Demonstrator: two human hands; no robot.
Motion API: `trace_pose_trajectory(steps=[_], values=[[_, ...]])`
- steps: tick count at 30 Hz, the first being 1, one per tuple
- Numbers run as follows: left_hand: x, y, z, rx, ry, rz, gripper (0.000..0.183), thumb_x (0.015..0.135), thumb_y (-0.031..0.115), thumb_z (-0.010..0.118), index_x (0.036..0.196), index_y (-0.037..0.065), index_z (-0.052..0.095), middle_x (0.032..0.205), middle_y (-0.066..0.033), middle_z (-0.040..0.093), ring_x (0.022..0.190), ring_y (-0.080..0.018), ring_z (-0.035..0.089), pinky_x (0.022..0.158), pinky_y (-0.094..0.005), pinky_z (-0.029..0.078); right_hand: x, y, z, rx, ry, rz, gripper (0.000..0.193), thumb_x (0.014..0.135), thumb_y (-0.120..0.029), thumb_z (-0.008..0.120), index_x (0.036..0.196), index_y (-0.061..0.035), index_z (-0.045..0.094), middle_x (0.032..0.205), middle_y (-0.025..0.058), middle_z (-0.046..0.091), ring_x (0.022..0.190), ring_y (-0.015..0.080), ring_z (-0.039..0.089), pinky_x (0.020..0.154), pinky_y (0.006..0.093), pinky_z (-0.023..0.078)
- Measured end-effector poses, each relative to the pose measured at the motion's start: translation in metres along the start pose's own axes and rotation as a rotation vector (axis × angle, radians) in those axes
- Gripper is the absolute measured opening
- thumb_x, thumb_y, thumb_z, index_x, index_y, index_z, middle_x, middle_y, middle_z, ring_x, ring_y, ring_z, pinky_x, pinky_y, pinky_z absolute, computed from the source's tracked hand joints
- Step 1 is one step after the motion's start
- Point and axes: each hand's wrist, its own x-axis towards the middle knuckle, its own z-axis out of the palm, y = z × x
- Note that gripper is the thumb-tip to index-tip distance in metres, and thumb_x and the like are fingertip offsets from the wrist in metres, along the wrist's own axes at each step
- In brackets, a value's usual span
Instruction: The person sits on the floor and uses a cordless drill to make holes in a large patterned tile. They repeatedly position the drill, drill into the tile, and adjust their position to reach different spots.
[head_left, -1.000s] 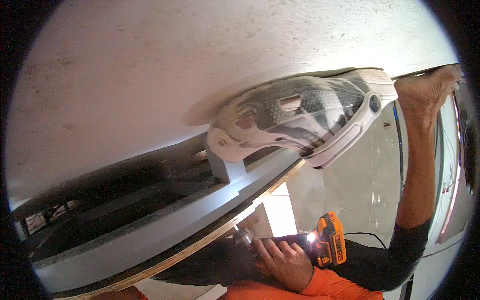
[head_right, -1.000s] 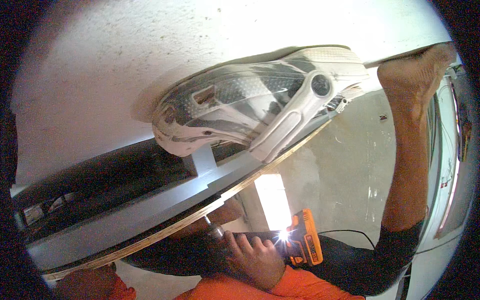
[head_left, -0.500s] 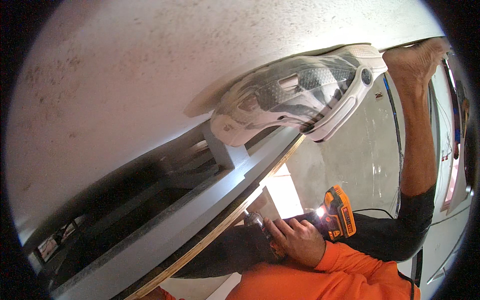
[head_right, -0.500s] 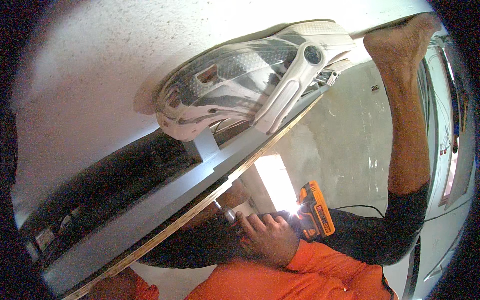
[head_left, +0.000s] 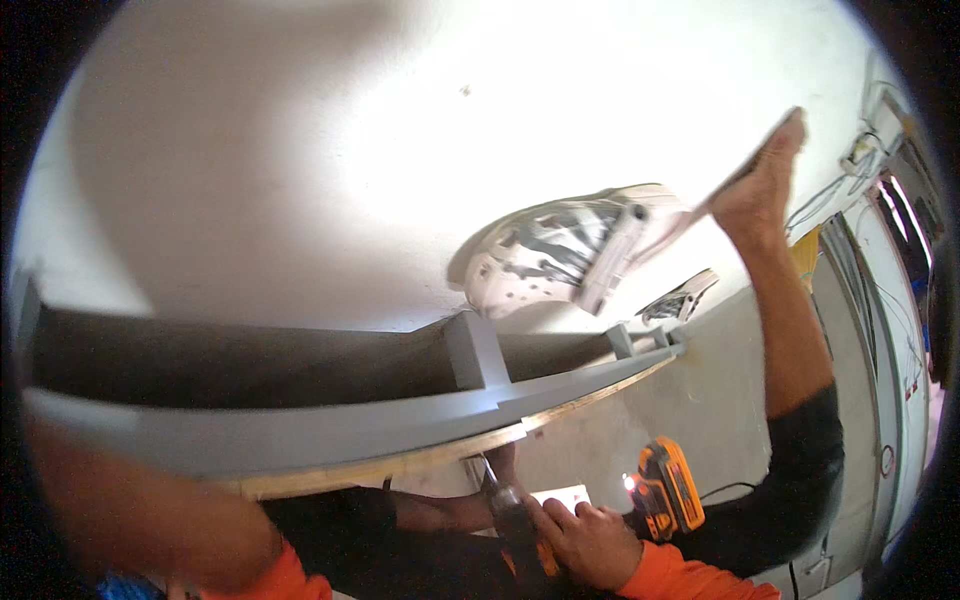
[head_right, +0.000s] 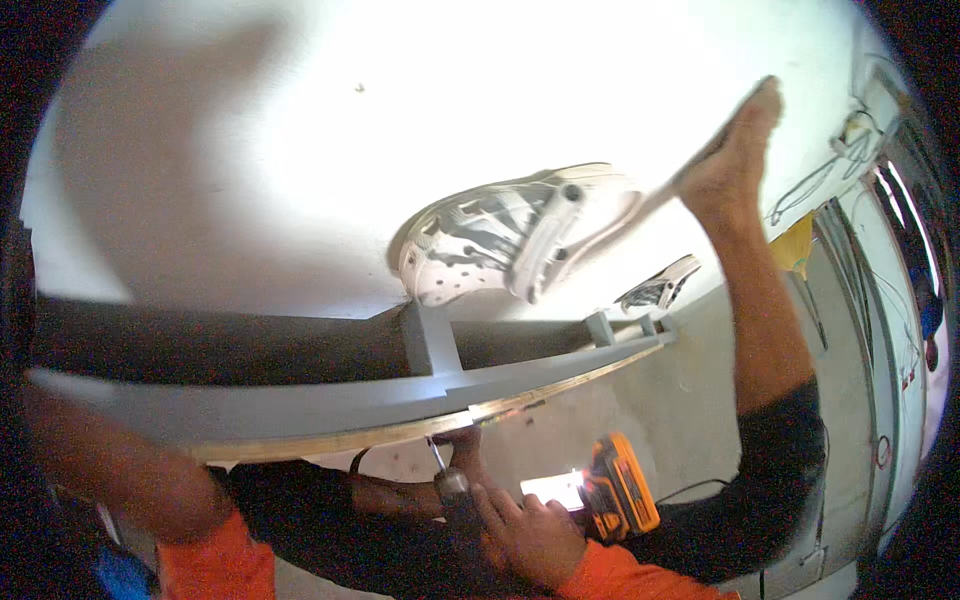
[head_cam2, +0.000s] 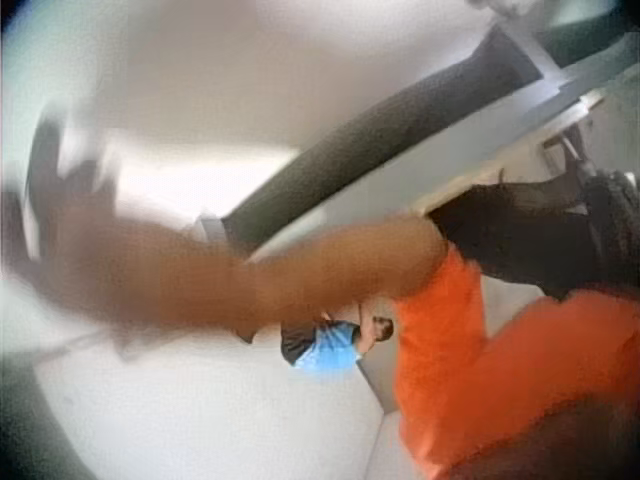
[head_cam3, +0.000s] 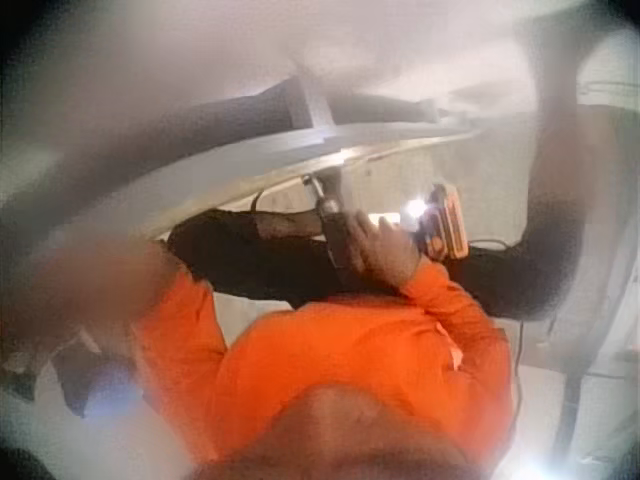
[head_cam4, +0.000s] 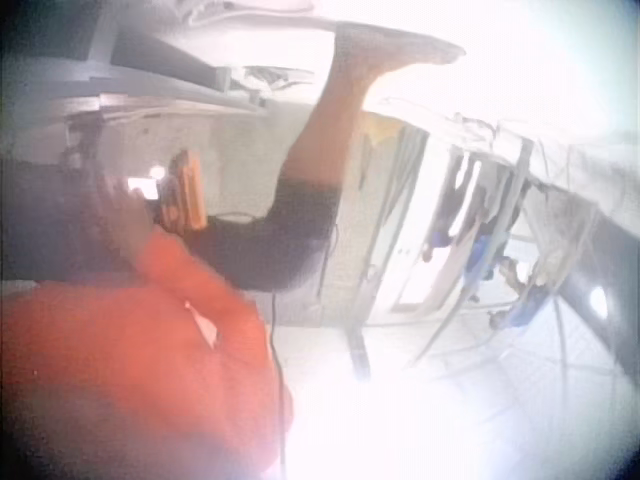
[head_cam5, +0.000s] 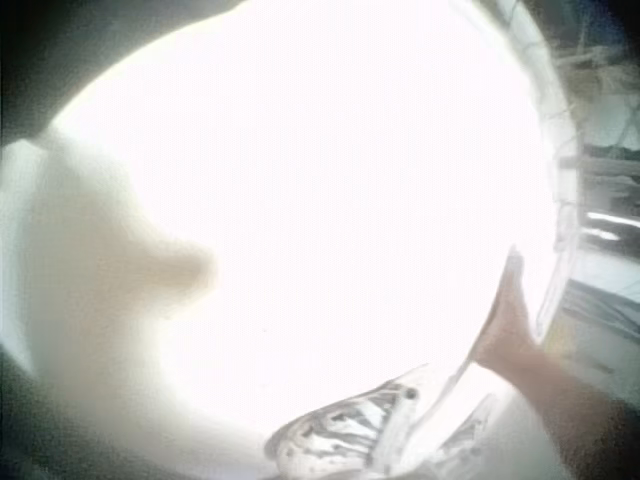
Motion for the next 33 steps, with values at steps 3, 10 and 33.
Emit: trace_pose_trajectory(steps=[3, 10, 33], values=[[0.006, 0.057, -0.020, -0.058, 0.097, -0.086, 0.036, 0.097, 0.034, 0.055, 0.118, 0.006, 0.065, 0.100, -0.0066, 0.069, 0.080, -0.0122, 0.060, 0.077, -0.0287, 0.051, -0.016, -0.001, 0.015, -0.193, 0.188, -0.052, 0.060, 0.084, -0.019, 0.058, 0.140, -0.0051, 0.044, 0.108, 0.0105, 0.057, 0.080, 0.0284, 0.066, 0.060, 0.0398, 0.054], [-0.134, 0.196, -0.042, -1.394, 0.028, -0.569, 0.042, 0.094, 0.033, 0.061, 0.121, 0.001, 0.058, 0.086, 0.0002, 0.056, 0.081, -0.0110, 0.051, 0.080, -0.0287, 0.044, -0.033, 0.011, 0.050, -0.472, 0.470, -0.166, 0.055, 0.085, -0.021, 0.057, 0.138, -0.0076, 0.047, 0.113, 0.0099, 0.058, 0.093, 0.0279, 0.065, 0.075, 0.0437, 0.052], [-0.395, 0.420, -0.151, -1.650, 0.355, -0.189, 0.022, 0.093, 0.026, 0.068, 0.100, 0.009, 0.055, 0.091, -0.0038, 0.065, 0.085, -0.0156, 0.067, 0.071, -0.0260, 0.055, 0.010, 0.068, 0.080, -0.589, 0.736, -0.301, 0.036, 0.093, -0.021, 0.048, 0.127, -0.0153, 0.058, 0.119, 0.0130, 0.060, 0.103, 0.0386, 0.064, 0.087, 0.0496, 0.052]])
